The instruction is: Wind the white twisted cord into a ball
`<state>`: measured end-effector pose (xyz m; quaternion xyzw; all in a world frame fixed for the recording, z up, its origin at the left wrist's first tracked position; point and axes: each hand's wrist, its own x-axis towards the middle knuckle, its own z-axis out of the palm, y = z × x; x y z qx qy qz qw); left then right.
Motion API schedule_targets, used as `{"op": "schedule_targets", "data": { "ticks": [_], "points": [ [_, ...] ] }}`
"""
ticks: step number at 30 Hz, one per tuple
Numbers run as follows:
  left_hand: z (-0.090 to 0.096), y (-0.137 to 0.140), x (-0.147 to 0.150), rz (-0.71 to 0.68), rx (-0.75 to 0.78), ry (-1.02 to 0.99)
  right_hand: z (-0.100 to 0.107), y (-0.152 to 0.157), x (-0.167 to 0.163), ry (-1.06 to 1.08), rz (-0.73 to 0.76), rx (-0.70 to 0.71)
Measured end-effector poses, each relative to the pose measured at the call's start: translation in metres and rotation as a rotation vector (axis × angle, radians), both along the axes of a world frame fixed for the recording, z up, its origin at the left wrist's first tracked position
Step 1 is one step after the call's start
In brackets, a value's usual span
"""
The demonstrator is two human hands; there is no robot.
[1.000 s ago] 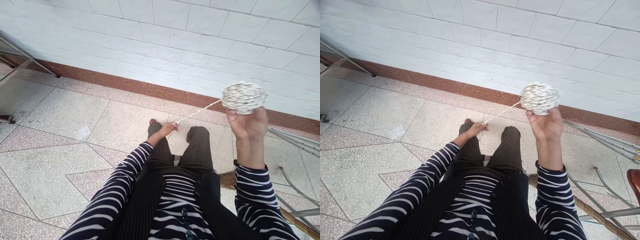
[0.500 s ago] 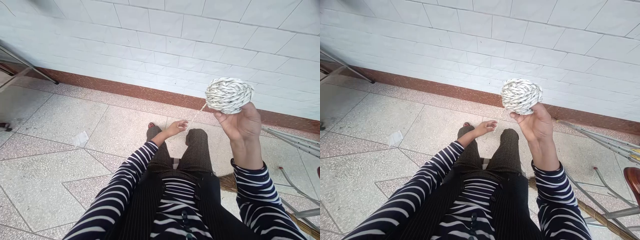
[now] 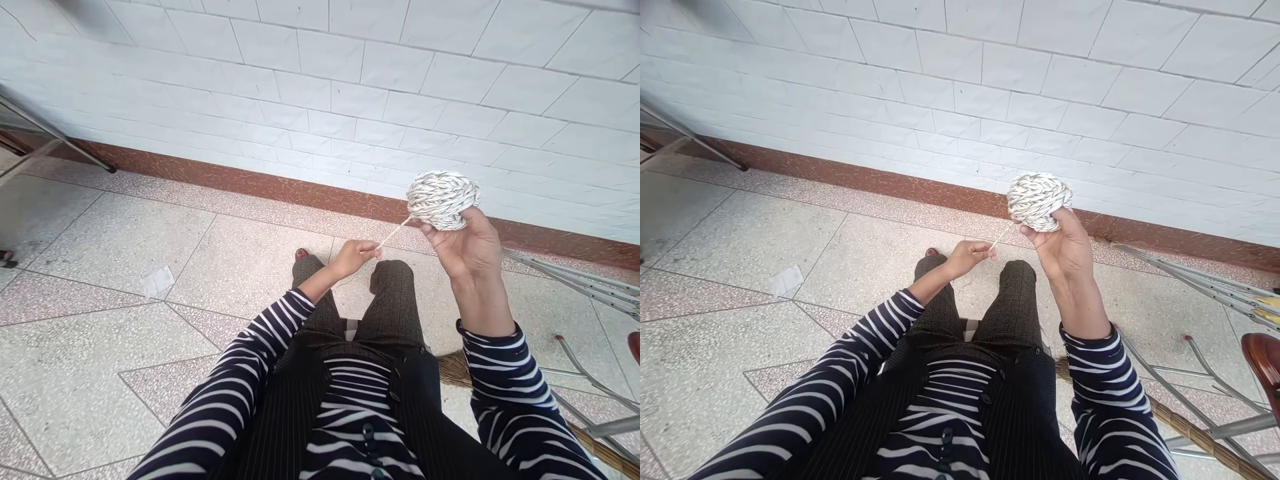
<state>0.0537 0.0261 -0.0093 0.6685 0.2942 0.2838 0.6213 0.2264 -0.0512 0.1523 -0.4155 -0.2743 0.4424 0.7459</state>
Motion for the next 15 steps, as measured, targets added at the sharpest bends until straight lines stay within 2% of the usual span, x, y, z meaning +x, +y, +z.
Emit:
{"op": "schedule_targets", "data": {
  "ticks": [4,7,11,15],
  "points": [
    [-0.047,-0.007,-0.03,-0.012,-0.006,0.222,0.014,-0.009,0.013,-0.078,-0.088,0.119],
    [-0.064,-0.008,-0.046,-0.054,0.012,0.252,0.021,-0.013,0.017,-0.074,-0.137,0.134],
    [-0.065,-0.006,-0.045,-0.181,0.074,0.346,0.04,-0.014,0.015,-0.119,-0.153,0.171],
    [-0.047,0.006,-0.022,-0.207,0.096,0.361,0.077,-0.015,0.017,-0.275,-0.183,0.319]
  ]
}}
